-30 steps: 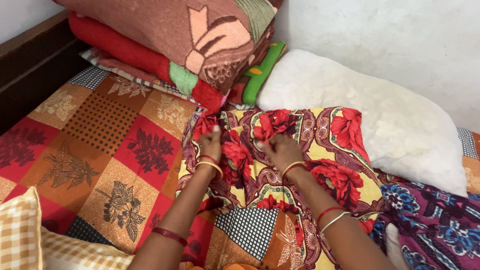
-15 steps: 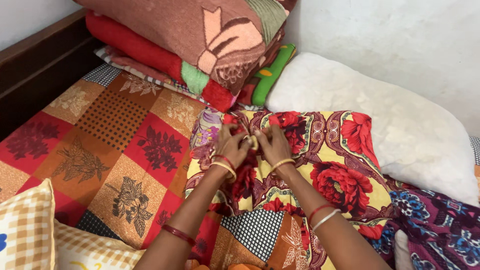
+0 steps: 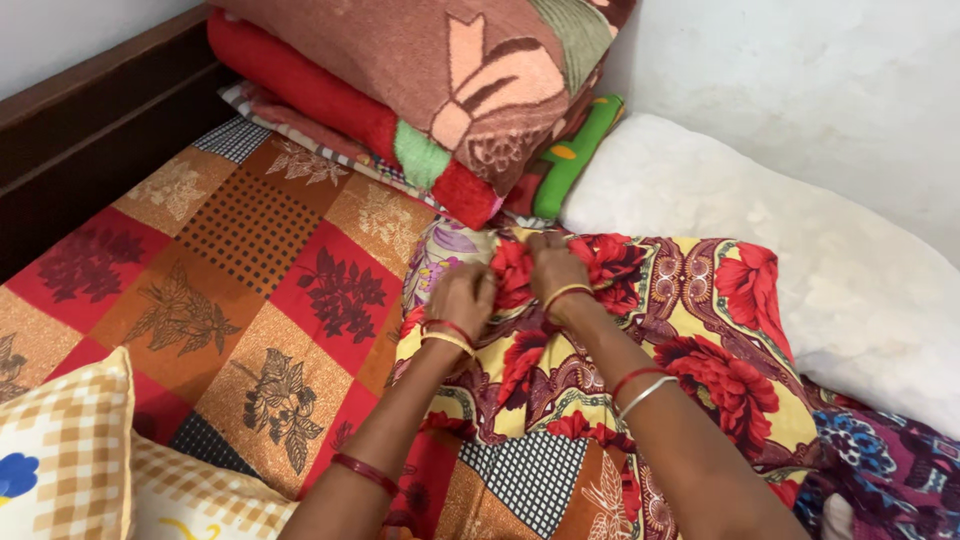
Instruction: The person smooths a white pillow insert on a bed, then places a floral pillowcase over it. They tuck the insert into the case, adjust the corners, and smooth the surface to fit the case properly.
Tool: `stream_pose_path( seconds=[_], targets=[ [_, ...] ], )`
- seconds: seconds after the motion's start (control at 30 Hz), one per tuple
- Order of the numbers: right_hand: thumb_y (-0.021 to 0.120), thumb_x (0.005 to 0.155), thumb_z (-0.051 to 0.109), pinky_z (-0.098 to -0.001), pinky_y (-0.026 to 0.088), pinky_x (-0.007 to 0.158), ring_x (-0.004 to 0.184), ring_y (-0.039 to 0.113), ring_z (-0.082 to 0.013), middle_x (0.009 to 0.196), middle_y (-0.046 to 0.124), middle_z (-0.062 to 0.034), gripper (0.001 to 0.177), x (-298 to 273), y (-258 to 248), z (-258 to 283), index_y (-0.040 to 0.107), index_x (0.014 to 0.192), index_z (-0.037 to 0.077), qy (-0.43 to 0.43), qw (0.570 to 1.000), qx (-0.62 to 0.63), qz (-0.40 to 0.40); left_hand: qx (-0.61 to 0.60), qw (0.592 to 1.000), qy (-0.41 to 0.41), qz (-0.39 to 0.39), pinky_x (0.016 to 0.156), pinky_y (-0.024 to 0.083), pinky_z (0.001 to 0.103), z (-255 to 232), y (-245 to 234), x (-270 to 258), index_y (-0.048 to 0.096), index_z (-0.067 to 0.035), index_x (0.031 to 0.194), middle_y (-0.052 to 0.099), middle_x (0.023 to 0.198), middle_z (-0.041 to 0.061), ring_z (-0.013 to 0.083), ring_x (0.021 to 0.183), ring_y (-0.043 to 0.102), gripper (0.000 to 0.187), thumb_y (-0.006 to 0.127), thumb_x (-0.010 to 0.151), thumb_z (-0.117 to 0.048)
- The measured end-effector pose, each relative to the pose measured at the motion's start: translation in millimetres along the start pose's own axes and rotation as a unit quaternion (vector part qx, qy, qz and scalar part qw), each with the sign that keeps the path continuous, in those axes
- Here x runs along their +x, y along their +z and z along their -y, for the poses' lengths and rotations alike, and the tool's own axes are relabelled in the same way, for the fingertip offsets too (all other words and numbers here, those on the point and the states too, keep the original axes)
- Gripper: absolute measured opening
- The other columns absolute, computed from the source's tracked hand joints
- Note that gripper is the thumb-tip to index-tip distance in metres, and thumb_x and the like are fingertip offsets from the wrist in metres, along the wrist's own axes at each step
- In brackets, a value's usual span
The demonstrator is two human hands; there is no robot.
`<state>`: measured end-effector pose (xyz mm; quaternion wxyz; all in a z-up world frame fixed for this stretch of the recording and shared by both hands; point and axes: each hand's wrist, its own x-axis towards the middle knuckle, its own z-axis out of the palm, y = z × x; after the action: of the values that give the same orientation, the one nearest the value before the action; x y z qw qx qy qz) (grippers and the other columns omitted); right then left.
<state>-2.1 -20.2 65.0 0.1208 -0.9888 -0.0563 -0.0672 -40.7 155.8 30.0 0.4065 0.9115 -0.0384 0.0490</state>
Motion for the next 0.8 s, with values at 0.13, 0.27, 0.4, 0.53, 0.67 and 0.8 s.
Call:
stream_pose_path(
  seconds=[0.13,0.27,0.4,0.53,0.67,0.8],
  targets=[
    [0.053,0.098,0.013,-0.0533,0.052,0.093,0.104,0.066,-0.048,0.123,0.06,-0.0276,0.026,7,27,-33,0.063,0.118,0.0,0.074,0.996,0.04,-0.039,0.059,0.985,-0.05,-0.153,0.103,0.036,0.057,17,-9,-4,0.055,-0.008,0.132,0.052,0.139,0.022,0.0426,0.132,0.047,0.058,0.076,0.083,-0.031],
    [0.058,0.087,0.006,-0.0479,0.052,0.091,0.099,0.067,-0.0411,0.107,0.067,-0.0256,0.027,28,56,-69,0.072,0.109,-0.002,-0.028,0.972,0.136,-0.188,-0.079,0.98,-0.083,-0.161,0.106,0.042,0.049,42,-8,3,0.043,-0.001,0.146,0.054,0.14,0.025,0.0425,0.127,0.053,0.083,0.077,0.08,-0.039],
    [0.058,0.086,0.0,-0.0369,0.045,0.072,0.079,0.053,-0.0191,0.085,0.057,-0.0051,0.012,39,61,-78,0.064,0.096,-0.005,0.151,0.825,0.531,-0.125,-0.143,0.972,-0.118,-0.143,0.098,0.05,0.046,44,-17,20,0.056,0.004,0.132,0.065,0.124,0.026,0.0396,0.113,0.065,0.081,0.081,0.08,-0.053],
    [0.067,0.088,0.015,-0.0321,0.045,0.067,0.075,0.051,-0.0139,0.081,0.055,-0.0022,0.018,37,15,-45,0.059,0.094,0.001,0.17,0.814,0.548,-0.092,-0.253,0.959,-0.11,-0.057,0.085,0.059,0.04,8,-40,27,0.072,-0.001,0.116,0.078,0.101,0.017,0.0299,0.092,0.078,0.073,0.081,0.071,-0.059],
    [0.077,0.087,0.033,-0.0367,0.055,0.065,0.069,0.065,-0.0203,0.092,0.069,-0.0075,0.033,36,-58,-13,0.062,0.106,0.011,0.103,0.928,0.347,-0.09,-0.165,0.983,0.007,-0.078,0.076,0.059,0.041,-54,-51,13,0.069,0.0,0.112,0.077,0.096,0.017,0.0276,0.083,0.075,0.07,0.08,0.074,-0.058],
    [0.073,0.094,0.034,-0.0434,0.056,0.073,0.075,0.074,-0.0308,0.09,0.077,-0.0197,0.023,40,-102,-11,0.075,0.102,0.012,0.087,0.975,0.145,-0.141,-0.161,0.971,0.148,-0.097,0.073,0.058,0.043,-96,-70,-6,0.062,0.003,0.119,0.074,0.096,0.018,0.028,0.08,0.073,0.07,0.079,0.079,-0.051]
  ],
)
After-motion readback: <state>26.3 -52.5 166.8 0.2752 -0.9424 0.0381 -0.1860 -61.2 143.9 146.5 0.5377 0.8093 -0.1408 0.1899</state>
